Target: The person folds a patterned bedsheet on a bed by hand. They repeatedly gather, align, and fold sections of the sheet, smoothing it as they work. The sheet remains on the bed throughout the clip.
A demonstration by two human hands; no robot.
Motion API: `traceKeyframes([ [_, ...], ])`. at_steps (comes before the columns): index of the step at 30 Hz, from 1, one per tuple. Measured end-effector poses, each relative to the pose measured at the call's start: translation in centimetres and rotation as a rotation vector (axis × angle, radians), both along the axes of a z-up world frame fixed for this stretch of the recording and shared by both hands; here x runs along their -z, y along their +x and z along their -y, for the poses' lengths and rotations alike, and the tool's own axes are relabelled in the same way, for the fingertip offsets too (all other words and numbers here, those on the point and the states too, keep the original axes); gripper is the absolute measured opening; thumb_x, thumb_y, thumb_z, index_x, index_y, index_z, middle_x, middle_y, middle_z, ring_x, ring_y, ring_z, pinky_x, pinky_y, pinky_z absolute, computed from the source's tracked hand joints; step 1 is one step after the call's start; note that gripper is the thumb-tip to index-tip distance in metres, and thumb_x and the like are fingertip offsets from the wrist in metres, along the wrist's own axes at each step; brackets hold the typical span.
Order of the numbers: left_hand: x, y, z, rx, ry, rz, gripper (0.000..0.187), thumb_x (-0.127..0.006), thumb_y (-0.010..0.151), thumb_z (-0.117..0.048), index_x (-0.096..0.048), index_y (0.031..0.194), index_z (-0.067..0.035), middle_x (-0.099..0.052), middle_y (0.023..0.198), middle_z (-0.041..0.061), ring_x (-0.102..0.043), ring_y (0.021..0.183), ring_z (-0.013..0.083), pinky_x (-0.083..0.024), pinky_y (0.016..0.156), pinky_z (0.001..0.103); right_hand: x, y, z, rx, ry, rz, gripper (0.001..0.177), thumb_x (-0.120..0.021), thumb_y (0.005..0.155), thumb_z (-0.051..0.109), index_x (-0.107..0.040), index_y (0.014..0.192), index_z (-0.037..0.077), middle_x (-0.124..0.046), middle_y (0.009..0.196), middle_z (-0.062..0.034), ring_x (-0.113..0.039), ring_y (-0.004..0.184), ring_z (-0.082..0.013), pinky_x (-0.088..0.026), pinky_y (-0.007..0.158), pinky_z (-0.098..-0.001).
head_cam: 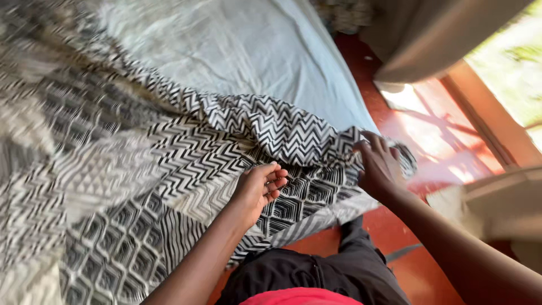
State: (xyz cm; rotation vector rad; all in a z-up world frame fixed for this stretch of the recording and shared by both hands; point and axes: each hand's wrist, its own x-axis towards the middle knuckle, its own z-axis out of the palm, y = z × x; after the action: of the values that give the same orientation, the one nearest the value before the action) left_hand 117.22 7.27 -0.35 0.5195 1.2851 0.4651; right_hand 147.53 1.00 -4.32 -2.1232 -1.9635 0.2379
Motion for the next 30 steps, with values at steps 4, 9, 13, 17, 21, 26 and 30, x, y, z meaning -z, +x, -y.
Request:
traceKeyframes([
  [4,1.5,3.4,2.5,-0.280,-0.012,-0.097,0.022,-0.063,0.096,-0.028,-0.070,0.099,-0.007,-0.072,0.097,0.004,-0.067,0.085,0.0127,-0.050,0.072,0.031,5.1,8.4,-2.5,-0.136,-0.055,-0.072,0.053,-0.077,0.072,0.016,-0.063,0.123,0.008,-0.065,0.125,-0.0123,-0.055,0.129,-0.0316,-0.040,0.100,-0.0557],
  [9,3.2,9.9,9.7,-0.607,-0.037,-0.090,0.020,-0.067,0.094,-0.024,-0.070,0.100,-0.005,-0.075,0.095,0.004,-0.068,0.083,0.0122,-0.049,0.070,0.030,12.7,17.3,-4.8,-0.200,-0.348,-0.267,0.019,-0.059,0.097,0.020,-0.074,0.099,0.009,-0.073,0.104,-0.0209,-0.069,0.096,-0.0386,-0.053,0.085,-0.0474],
  [13,3.1,18.3,16.0,-0.709,-0.161,-0.184,0.020,-0.063,0.093,-0.027,-0.069,0.104,-0.011,-0.076,0.095,0.000,-0.070,0.084,0.0100,-0.052,0.071,0.029,14.4,23.3,-4.4,0.173,-0.777,-0.889,0.042,-0.056,0.104,0.035,-0.070,0.112,-0.004,-0.072,0.110,-0.0316,-0.073,0.093,-0.0380,-0.053,0.078,-0.0463],
  [17,3.5,25.7,18.8,-0.719,-0.056,-0.241,0.022,-0.063,0.093,-0.027,-0.069,0.103,-0.008,-0.077,0.093,0.003,-0.070,0.082,0.0128,-0.050,0.066,0.030,12.8,25.6,-2.7,-0.215,-0.717,-0.597,0.050,-0.046,0.099,0.026,-0.063,0.137,-0.002,-0.072,0.113,-0.0246,-0.072,0.099,-0.0265,-0.055,0.083,-0.0379],
  [21,4.2,32.7,20.6,-0.569,0.352,-0.386,0.023,-0.069,0.091,-0.023,-0.068,0.103,-0.003,-0.076,0.092,0.006,-0.074,0.083,0.0155,-0.060,0.075,0.029,10.5,25.3,0.7,0.278,-1.024,-1.013,0.056,-0.051,0.106,0.041,-0.066,0.122,-0.010,-0.074,0.113,-0.0181,-0.070,0.097,-0.0240,-0.054,0.081,-0.0360],
  [26,3.3,41.8,21.5,-0.312,0.702,-0.532,0.030,-0.076,0.086,-0.020,-0.066,0.106,-0.001,-0.071,0.094,0.008,-0.067,0.084,0.0165,-0.057,0.075,0.031,5.4,29.0,2.6,-0.020,-1.030,-1.119,0.055,-0.052,0.108,0.049,-0.067,0.111,-0.003,-0.060,0.088,-0.0143,-0.053,0.069,-0.0260,-0.044,0.059,-0.0426],
  [30,1.4,48.0,21.7,-0.392,0.769,-0.630,0.024,-0.071,0.083,-0.012,-0.068,0.104,-0.003,-0.071,0.093,0.007,-0.069,0.082,0.0157,-0.057,0.074,0.031,1.2,31.7,3.8,-0.156,-0.945,-1.130,0.050,-0.055,0.105,0.047,-0.068,0.098,-0.001,-0.065,0.079,-0.0051,-0.060,0.065,-0.0155,-0.051,0.060,-0.0336],
])
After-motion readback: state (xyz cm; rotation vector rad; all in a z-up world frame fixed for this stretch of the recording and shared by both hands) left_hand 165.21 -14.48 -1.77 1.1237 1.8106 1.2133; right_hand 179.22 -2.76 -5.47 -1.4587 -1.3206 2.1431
